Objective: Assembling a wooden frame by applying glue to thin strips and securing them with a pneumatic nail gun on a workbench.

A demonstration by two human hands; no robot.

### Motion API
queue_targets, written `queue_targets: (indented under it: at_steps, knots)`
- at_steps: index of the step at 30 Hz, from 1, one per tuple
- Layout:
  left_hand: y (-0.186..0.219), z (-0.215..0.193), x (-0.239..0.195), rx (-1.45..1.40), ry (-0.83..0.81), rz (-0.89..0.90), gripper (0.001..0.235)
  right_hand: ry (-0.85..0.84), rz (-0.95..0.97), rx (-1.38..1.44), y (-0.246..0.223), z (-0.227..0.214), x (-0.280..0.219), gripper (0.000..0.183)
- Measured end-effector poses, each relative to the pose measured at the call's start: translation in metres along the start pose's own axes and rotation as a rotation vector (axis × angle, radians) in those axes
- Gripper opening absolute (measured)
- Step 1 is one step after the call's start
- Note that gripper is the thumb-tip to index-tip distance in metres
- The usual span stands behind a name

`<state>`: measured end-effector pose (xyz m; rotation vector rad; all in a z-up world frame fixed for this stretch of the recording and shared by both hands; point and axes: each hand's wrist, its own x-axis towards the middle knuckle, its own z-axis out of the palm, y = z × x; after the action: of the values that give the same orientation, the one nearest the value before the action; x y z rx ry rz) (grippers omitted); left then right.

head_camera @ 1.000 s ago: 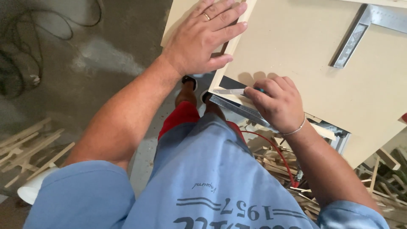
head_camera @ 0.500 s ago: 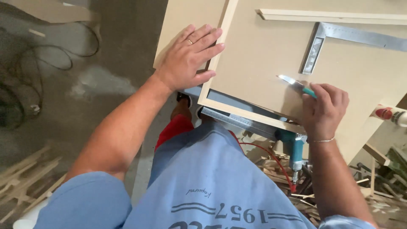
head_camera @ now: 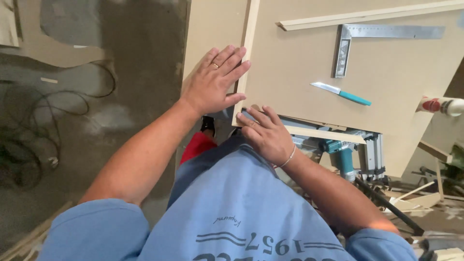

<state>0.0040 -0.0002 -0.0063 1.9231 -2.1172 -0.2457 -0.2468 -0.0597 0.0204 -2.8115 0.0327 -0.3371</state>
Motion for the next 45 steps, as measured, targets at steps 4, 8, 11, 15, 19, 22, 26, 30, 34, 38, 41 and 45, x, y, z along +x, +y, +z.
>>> queue_targets:
  at_steps: [4,8,11,15,19,22,26,30,34,38,41,45]
  knots:
    - [-0.002,0.0,0.0,0.002,0.022,0.01,0.08,0.033,-0.029,0.078,-0.001,-0.01,0.016,0.012]
    - [-0.003,0.004,-0.001,0.021,0.019,0.0,0.081,0.059,0.036,0.19,-0.005,-0.018,0.035,0.008]
    - [-0.003,0.014,-0.002,-0.026,0.074,-0.011,0.081,0.111,0.074,0.097,-0.006,-0.001,0.028,0.005]
    - [-0.006,0.023,0.002,-0.067,0.092,-0.026,0.08,0.175,0.109,-0.147,-0.011,0.017,0.015,0.005]
    - [-0.013,0.016,0.01,-0.092,0.124,0.013,0.08,0.194,0.175,-0.24,-0.014,0.022,0.006,0.007]
    - [-0.015,0.006,0.017,-0.068,0.142,0.029,0.077,0.209,0.22,-0.279,-0.017,0.003,0.02,0.012]
    - [-0.016,-0.002,0.021,-0.079,0.014,0.013,0.074,0.126,0.232,-0.267,-0.022,-0.025,0.044,0.01]
    - [-0.016,-0.005,0.022,-0.103,0.018,0.013,0.074,0.081,0.208,-0.299,-0.017,-0.015,0.035,0.007]
    - [-0.019,-0.006,0.026,-0.092,0.005,0.009,0.075,0.093,0.204,-0.309,-0.019,-0.025,0.043,0.013]
    - [-0.019,-0.012,0.032,-0.096,-0.092,-0.021,0.078,0.091,0.267,-0.281,-0.01,-0.02,0.038,0.011]
    - [-0.022,-0.008,0.033,-0.056,-0.091,-0.027,0.086,0.106,0.372,-0.096,-0.003,-0.012,0.027,0.017]
    - [-0.022,-0.014,0.035,-0.045,-0.166,-0.023,0.092,0.126,0.405,0.172,-0.007,-0.014,0.032,0.031]
